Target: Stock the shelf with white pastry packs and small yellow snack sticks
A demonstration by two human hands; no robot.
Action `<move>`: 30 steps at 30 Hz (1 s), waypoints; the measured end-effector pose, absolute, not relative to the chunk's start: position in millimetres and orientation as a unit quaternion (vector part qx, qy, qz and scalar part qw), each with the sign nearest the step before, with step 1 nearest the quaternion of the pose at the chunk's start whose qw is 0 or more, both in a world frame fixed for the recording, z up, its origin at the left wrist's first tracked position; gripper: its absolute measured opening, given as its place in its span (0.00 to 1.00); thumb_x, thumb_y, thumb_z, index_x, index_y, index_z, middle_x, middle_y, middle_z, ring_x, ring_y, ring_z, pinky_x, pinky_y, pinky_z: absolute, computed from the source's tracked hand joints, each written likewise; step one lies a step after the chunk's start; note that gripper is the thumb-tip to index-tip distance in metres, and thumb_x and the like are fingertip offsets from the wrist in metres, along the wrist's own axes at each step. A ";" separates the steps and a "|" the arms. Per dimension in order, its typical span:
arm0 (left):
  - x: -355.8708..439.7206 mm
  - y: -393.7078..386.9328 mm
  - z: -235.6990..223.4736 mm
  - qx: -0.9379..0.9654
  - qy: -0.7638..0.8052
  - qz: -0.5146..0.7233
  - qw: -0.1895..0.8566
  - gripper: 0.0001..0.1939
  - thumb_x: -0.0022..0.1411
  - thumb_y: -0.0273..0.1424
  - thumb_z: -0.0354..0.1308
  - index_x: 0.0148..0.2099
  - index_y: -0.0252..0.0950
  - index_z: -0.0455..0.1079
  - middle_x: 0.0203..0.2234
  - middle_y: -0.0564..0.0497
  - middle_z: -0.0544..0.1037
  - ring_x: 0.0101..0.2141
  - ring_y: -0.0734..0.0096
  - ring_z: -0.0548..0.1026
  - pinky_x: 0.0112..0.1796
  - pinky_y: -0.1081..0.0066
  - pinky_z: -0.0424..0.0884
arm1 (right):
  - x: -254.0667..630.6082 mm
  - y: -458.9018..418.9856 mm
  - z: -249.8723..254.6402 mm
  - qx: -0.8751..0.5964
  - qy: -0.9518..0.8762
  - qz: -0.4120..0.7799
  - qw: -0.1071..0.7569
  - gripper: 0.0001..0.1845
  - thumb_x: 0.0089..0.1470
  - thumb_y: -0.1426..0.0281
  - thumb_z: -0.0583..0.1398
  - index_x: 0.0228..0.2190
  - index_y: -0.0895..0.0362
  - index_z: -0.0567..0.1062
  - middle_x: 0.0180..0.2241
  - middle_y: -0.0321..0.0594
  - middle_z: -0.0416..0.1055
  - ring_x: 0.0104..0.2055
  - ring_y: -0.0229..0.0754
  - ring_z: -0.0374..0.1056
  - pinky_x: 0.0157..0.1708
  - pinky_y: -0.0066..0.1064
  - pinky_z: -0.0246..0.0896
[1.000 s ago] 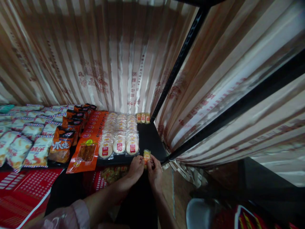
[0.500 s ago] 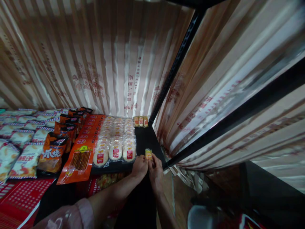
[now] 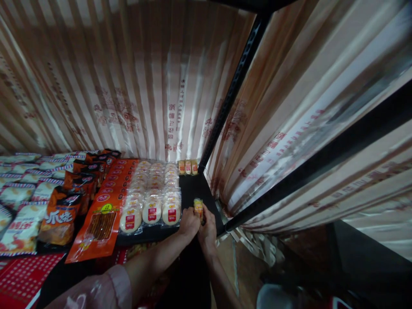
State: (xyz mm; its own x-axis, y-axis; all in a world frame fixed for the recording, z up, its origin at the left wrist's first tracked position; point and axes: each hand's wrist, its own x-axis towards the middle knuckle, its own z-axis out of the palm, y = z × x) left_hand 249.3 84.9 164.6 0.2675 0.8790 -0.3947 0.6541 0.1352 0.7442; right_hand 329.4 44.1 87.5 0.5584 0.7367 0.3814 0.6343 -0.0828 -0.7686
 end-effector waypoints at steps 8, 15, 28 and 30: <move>256.4 95.5 165.9 0.648 0.601 0.089 0.461 0.17 0.65 0.30 0.42 0.48 0.30 0.68 0.46 0.38 0.72 0.45 0.64 0.71 0.42 0.73 0.64 | 332.2 52.3 84.8 -0.743 -0.478 0.032 0.468 0.27 0.51 0.67 0.50 0.52 0.60 0.68 0.46 0.51 0.70 0.46 0.49 0.64 0.47 0.42 0.59; 261.9 103.6 169.6 0.648 0.594 0.105 0.464 0.17 0.66 0.31 0.41 0.47 0.30 0.69 0.45 0.39 0.73 0.45 0.65 0.72 0.42 0.75 0.64 | 334.0 61.0 87.3 -0.756 -0.468 0.039 0.456 0.27 0.50 0.68 0.51 0.53 0.58 0.67 0.42 0.48 0.70 0.45 0.48 0.64 0.45 0.39 0.61; 278.3 126.4 169.4 0.623 0.605 0.142 0.475 0.15 0.65 0.27 0.44 0.47 0.26 0.69 0.45 0.37 0.73 0.43 0.65 0.73 0.39 0.75 0.65 | 339.9 91.5 92.5 -0.768 -0.436 0.045 0.467 0.22 0.51 0.67 0.50 0.47 0.59 0.71 0.41 0.48 0.71 0.43 0.49 0.65 0.45 0.38 0.59; 280.3 130.9 164.5 0.620 0.602 0.162 0.477 0.14 0.65 0.27 0.44 0.45 0.28 0.70 0.43 0.39 0.74 0.43 0.65 0.72 0.40 0.75 0.65 | 340.8 95.8 92.5 -0.767 -0.438 0.045 0.467 0.23 0.51 0.68 0.49 0.46 0.59 0.71 0.41 0.49 0.71 0.43 0.49 0.64 0.46 0.38 0.58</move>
